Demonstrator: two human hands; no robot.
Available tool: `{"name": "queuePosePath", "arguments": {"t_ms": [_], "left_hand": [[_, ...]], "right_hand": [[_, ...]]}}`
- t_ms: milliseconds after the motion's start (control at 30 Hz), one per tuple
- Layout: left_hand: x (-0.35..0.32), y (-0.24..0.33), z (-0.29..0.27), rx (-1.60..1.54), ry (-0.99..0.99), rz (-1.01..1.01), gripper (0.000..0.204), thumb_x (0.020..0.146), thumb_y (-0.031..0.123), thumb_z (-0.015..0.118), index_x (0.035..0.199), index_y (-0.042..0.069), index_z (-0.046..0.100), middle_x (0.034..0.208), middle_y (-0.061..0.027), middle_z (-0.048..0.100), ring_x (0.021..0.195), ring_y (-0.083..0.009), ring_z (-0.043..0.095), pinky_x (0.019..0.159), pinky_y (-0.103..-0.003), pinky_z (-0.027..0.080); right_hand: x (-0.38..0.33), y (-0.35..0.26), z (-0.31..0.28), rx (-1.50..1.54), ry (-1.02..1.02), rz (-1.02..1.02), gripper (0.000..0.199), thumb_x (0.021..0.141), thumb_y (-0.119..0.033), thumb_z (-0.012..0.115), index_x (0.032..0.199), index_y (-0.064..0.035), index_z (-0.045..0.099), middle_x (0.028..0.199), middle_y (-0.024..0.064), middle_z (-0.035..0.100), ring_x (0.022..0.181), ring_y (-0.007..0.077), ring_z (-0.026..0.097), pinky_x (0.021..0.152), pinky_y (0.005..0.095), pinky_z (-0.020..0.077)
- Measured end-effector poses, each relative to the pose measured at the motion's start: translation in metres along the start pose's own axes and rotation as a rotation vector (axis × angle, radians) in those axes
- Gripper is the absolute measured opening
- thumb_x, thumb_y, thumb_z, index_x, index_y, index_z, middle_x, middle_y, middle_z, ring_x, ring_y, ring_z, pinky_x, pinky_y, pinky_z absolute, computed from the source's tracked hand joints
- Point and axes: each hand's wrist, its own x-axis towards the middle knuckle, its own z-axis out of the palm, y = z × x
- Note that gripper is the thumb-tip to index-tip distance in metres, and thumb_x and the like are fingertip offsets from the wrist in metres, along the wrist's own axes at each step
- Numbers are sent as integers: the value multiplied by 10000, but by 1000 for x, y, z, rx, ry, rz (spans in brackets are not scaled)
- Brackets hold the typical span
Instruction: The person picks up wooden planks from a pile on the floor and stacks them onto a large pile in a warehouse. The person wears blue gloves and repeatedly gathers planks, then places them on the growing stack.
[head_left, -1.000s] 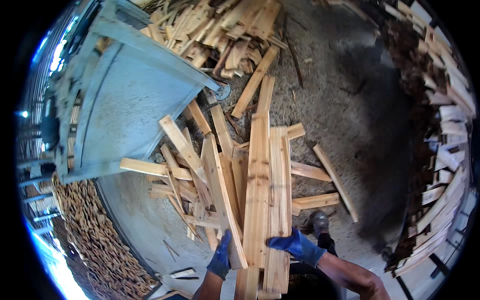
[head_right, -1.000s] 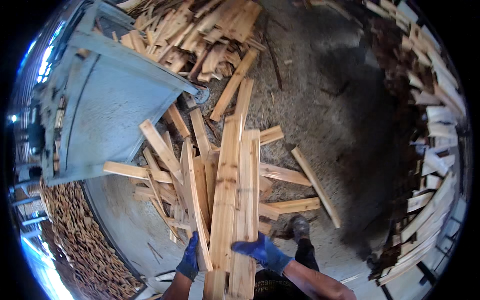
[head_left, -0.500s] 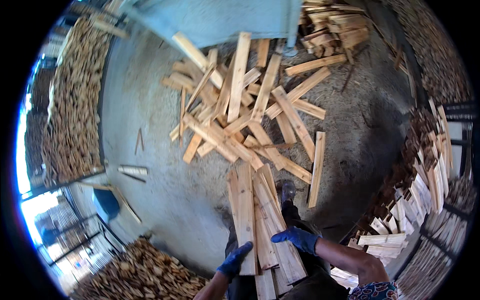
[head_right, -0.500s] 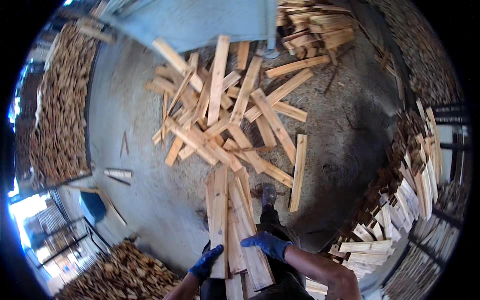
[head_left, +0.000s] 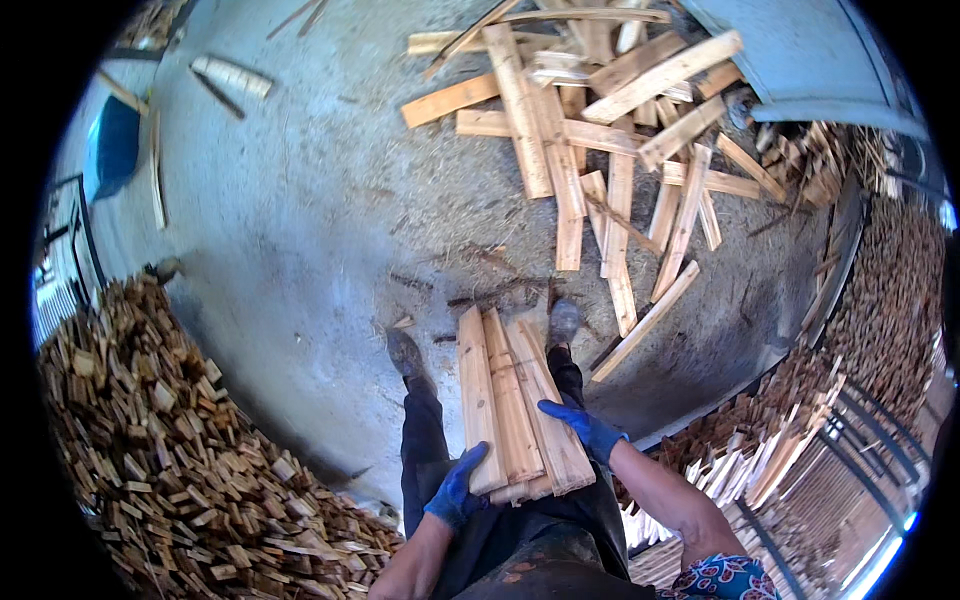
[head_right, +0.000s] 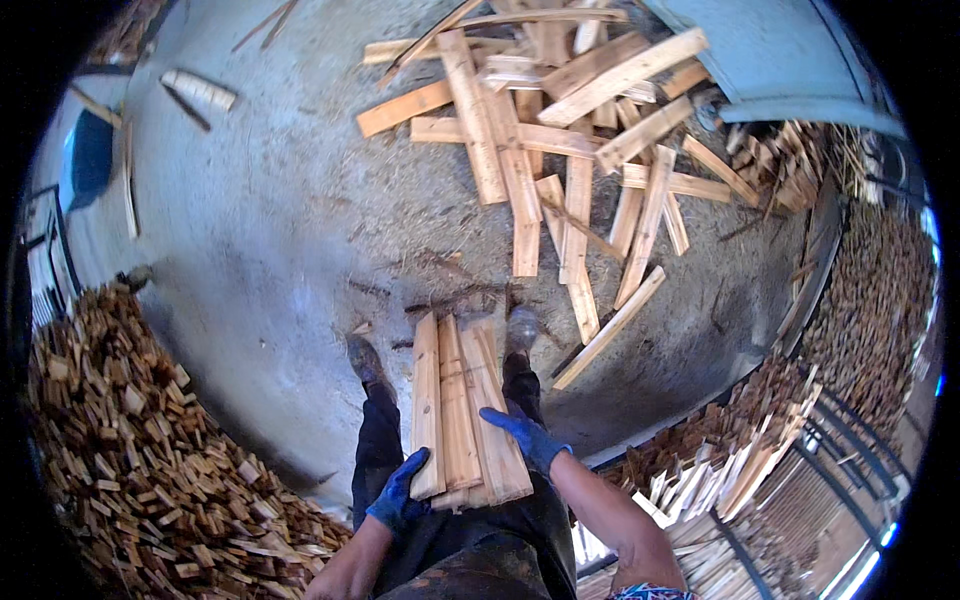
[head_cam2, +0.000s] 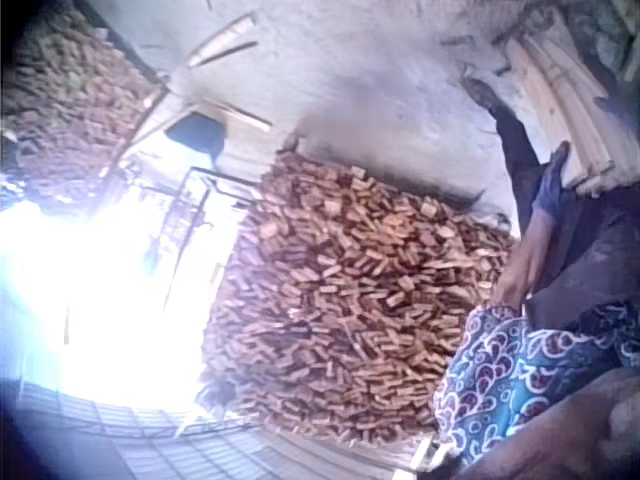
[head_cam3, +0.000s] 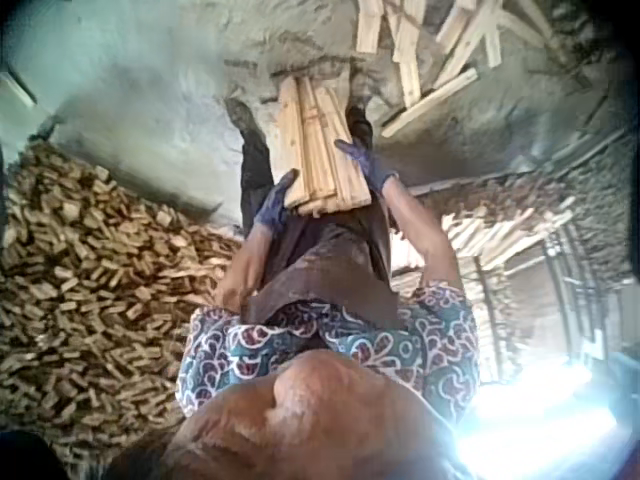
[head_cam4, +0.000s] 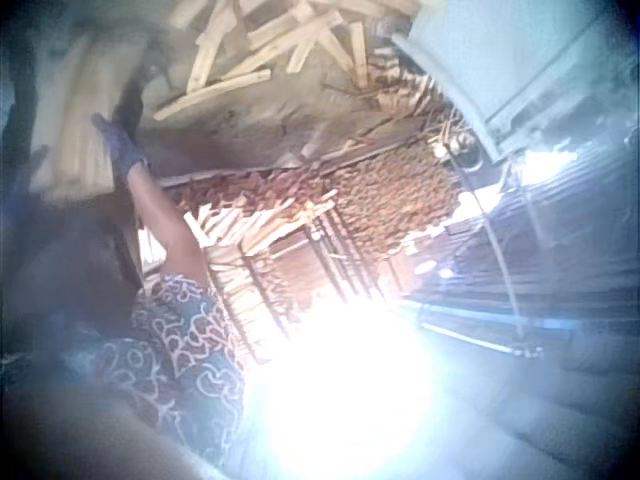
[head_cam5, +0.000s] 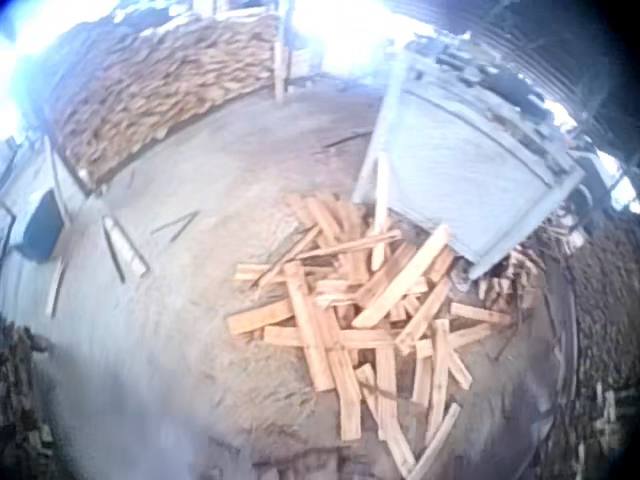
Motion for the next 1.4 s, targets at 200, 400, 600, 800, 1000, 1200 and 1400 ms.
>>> {"name": "queuePosePath", "arguments": {"t_ms": [200,400,600,800,1000,1200,1400], "left_hand": [[9,13,-1,-94,-138,25,575,846,251,668,1319,64,399,1127,-147,579,968,-271,622,802,-424,547],[-15,-4,19,-88,-213,105,580,860,240,656,1339,55,387,1165,-167,572,1016,-294,609,849,-421,534],[-179,-46,107,19,-346,520,712,819,284,709,1381,24,357,1269,-121,529,1202,-187,480,1029,-325,362],[-315,-63,140,41,-576,1265,700,832,326,686,1374,21,365,1317,-106,470,1271,-180,383,1085,-322,259],[-411,-85,125,97,-368,2062,973,751,343,761,1459,34,169,1437,-128,318,1339,-213,267,1113,-353,191],[-551,-163,41,35,-412,2348,1016,728,339,777,1469,55,143,1464,-113,275,1356,-205,230,1114,-352,179],[-640,-209,-82,-280,59,2509,986,769,261,760,1471,48,102,1302,-158,466,1182,-239,476,980,-352,414]], "right_hand": [[5,12,25,-222,5,-81,635,785,-257,740,1308,-29,461,1185,89,574,1028,158,586,847,331,515],[-31,-29,47,-369,-143,-84,753,801,-259,710,1396,-20,315,1250,103,521,1104,191,532,967,302,428],[-164,-83,82,-590,-312,-514,792,801,-258,672,1434,-18,263,1391,132,401,1239,210,424,1043,354,352],[-309,-142,224,-981,-412,-1122,799,804,-312,670,1426,-5,273,1397,129,393,1242,226,418,1048,373,341],[-422,-117,325,-1106,-760,-1481,812,807,-366,667,1417,8,284,1403,126,385,1244,242,412,1053,392,329],[-488,-24,435,-1087,-1208,-1634,831,810,-420,665,1409,21,294,1409,123,377,1247,258,406,1058,410,318],[-567,124,580,-1091,-1656,-1431,912,715,-328,701,1433,4,248,1352,192,422,1199,276,468,1013,368,390]]}}
